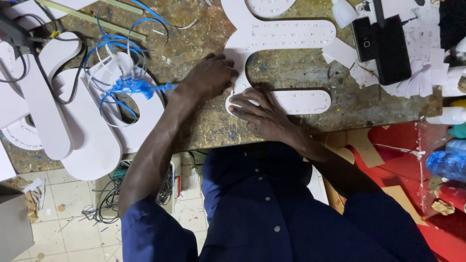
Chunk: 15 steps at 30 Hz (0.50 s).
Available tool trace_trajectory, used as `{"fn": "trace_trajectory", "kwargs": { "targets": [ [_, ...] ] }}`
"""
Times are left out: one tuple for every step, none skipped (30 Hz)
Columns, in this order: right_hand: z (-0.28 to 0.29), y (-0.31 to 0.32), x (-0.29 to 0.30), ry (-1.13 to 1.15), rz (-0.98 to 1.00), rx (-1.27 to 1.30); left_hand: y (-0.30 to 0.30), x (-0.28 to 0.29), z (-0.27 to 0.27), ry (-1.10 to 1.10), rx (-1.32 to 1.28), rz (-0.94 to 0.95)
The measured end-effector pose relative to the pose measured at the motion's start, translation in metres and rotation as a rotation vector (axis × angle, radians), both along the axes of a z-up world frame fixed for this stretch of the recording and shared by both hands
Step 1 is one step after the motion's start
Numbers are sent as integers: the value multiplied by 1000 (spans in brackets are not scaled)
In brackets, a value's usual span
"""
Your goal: Attaching a flexible LED strip to a white sign letter by pressing it onto the surface to follow the letter's shape.
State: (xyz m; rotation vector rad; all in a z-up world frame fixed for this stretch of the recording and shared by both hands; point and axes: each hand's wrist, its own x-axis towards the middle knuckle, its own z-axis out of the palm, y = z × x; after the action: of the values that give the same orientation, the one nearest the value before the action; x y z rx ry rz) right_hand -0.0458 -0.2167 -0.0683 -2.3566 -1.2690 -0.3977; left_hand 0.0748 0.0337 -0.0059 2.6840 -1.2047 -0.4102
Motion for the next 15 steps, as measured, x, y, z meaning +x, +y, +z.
{"fn": "trace_trajectory", "kwargs": {
  "targets": [
    [3, 1, 1, 0, 1, 1, -4, -2, 2, 0, 1, 1],
    [6, 1, 1, -21, 4, -3, -7, -4, 4, -17, -13, -32],
    [9, 2, 1, -41, 8, -7, -11, -7, 6, -33, -27, -65],
    [10, 4, 1, -40, 10, -7, -12, -7, 7, -32, -27, -63],
    [10, 5, 1, -49, 7, 4, -15, -8, 7, -46, -50, -78],
    [11, 6, 1, -59, 4, 14, -18, -8, 8, -59, -73, -92],
    [9, 5, 1, -60, 1, 13, -19, -10, 15, -60, -75, -95],
    [7, 5, 0, -57, 1, 22, -20, -11, 22, -46, -92, -114],
    [4, 5, 0, -55, 3, 32, -20, -13, 29, -33, -109, -131],
    [6, 5, 1, -56, 3, 32, -21, -13, 25, -34, -110, -132],
    [6, 5, 1, -63, 7, 33, -21, -13, 22, -62, -105, -141],
    [7, 6, 2, -70, 11, 34, -20, -14, 18, -89, -99, -149],
    [10, 7, 2, -70, 13, 35, -20, -15, 15, -89, -98, -148],
    [12, 8, 3, -73, 16, 36, -20, -17, 12, -92, -112, -148],
    [15, 8, 3, -77, 18, 36, -20, -19, 9, -95, -128, -149]
  ]
}}
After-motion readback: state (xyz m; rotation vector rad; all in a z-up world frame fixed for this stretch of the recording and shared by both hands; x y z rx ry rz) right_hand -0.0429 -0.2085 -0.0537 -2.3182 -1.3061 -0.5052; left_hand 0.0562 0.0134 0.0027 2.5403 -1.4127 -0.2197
